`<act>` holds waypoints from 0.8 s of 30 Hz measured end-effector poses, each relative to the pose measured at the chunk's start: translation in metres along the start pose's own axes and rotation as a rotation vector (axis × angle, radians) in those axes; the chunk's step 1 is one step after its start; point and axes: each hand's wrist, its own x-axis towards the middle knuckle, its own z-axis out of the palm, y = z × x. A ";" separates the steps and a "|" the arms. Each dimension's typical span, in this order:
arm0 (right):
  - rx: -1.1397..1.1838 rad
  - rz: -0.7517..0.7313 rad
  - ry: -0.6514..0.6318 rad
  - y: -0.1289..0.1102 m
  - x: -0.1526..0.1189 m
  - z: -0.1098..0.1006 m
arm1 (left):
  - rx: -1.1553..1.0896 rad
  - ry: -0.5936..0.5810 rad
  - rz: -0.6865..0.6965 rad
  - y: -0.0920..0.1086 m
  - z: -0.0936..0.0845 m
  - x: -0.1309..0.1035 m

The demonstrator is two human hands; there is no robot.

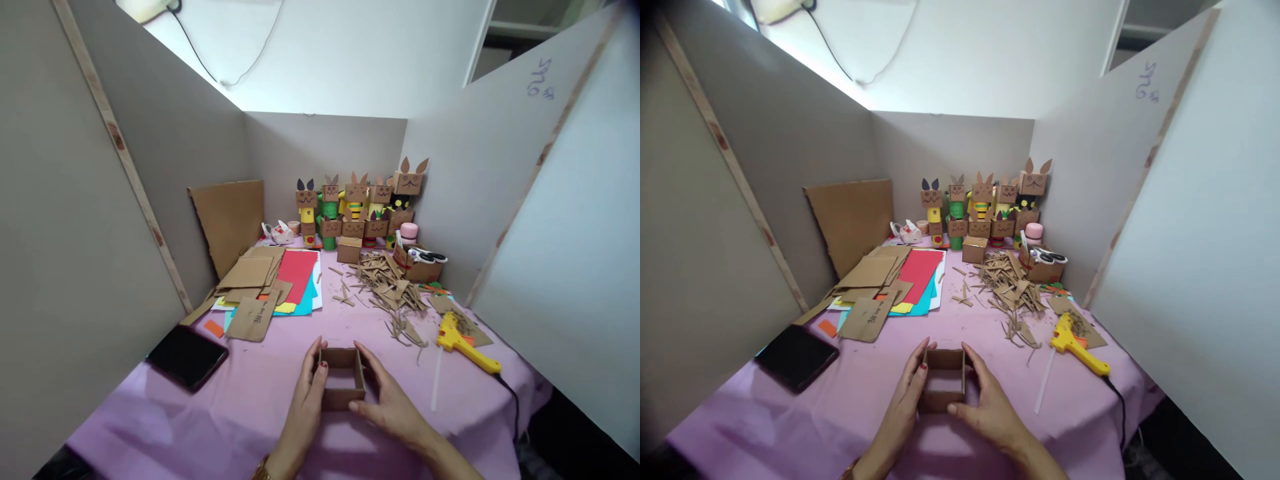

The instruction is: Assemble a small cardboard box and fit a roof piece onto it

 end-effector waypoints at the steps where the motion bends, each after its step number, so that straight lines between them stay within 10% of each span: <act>1: 0.001 -0.001 -0.003 0.000 0.000 0.000 | 0.005 0.003 0.003 0.001 0.000 0.000; 24: 0.013 -0.026 -0.001 0.009 -0.001 0.002 | 0.021 0.007 0.017 0.002 0.001 -0.003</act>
